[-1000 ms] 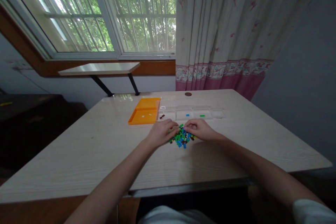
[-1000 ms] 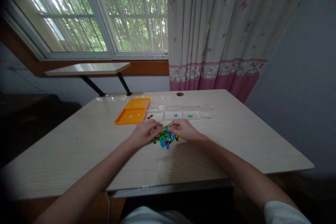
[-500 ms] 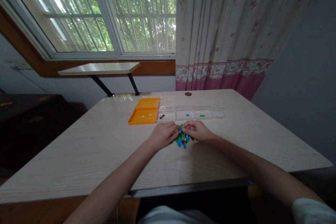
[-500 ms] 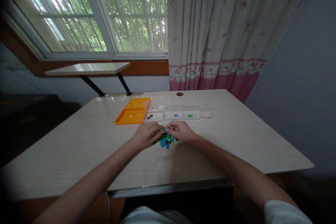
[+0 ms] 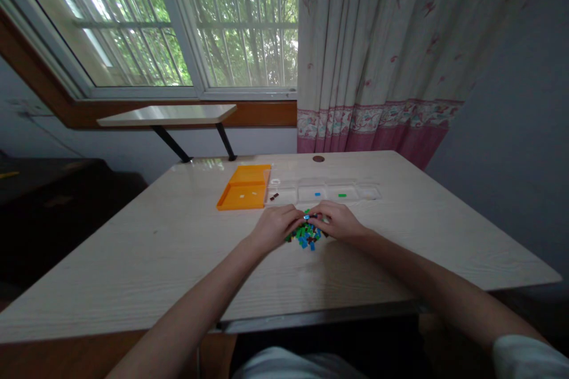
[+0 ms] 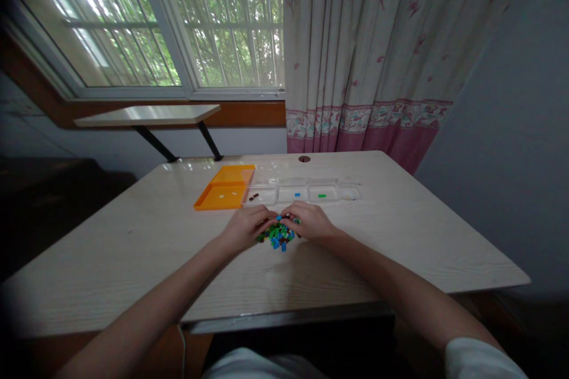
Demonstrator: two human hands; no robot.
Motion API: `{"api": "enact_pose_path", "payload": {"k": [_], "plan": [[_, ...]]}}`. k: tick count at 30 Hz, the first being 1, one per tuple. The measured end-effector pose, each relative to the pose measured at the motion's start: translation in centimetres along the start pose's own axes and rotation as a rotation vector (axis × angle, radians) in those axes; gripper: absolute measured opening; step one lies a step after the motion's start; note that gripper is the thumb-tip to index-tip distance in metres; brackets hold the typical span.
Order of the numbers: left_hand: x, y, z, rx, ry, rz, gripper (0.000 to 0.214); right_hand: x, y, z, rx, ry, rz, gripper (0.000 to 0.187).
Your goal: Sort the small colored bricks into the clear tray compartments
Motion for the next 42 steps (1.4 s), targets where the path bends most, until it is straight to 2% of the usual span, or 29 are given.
{"api": "enact_pose_path", "payload": {"k": [18, 22, 28, 33, 42], "plan": [[-0.2, 0.1, -0.1, -0.027, -0.053, 0.012, 0.028, -0.3, -0.4, 0.1, -0.062, 0.007, 0.105, 0.021], [-0.8, 0.0, -0.1, -0.061, -0.114, 0.057, 0.024, -1.7, -0.2, 0.2, -0.025, 0.091, 0.11, 0.022], [-0.5, 0.2, 0.2, 0.017, -0.277, 0.13, 0.024, -4.6, 0.9, 0.7, 0.099, 0.274, 0.144, 0.022], [-0.5, 0.4, 0.2, 0.013, -0.335, 0.148, 0.026, -6.0, 1.3, 1.0, 0.094, 0.379, 0.2, 0.022], [-0.2, 0.0, 0.3, -0.008, -0.347, 0.135, 0.027, -6.6, 0.3, 1.4, 0.024, 0.443, 0.246, 0.018]]}}
Point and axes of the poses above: each hand's wrist, its own z-axis away from the middle knuckle, its own x-axis out of the palm, y = z × x, the point moved 4 cm from there along -z, towards the middle knuckle, and after that the axes turned 10 degrees about -y, right-handed, at the moved point
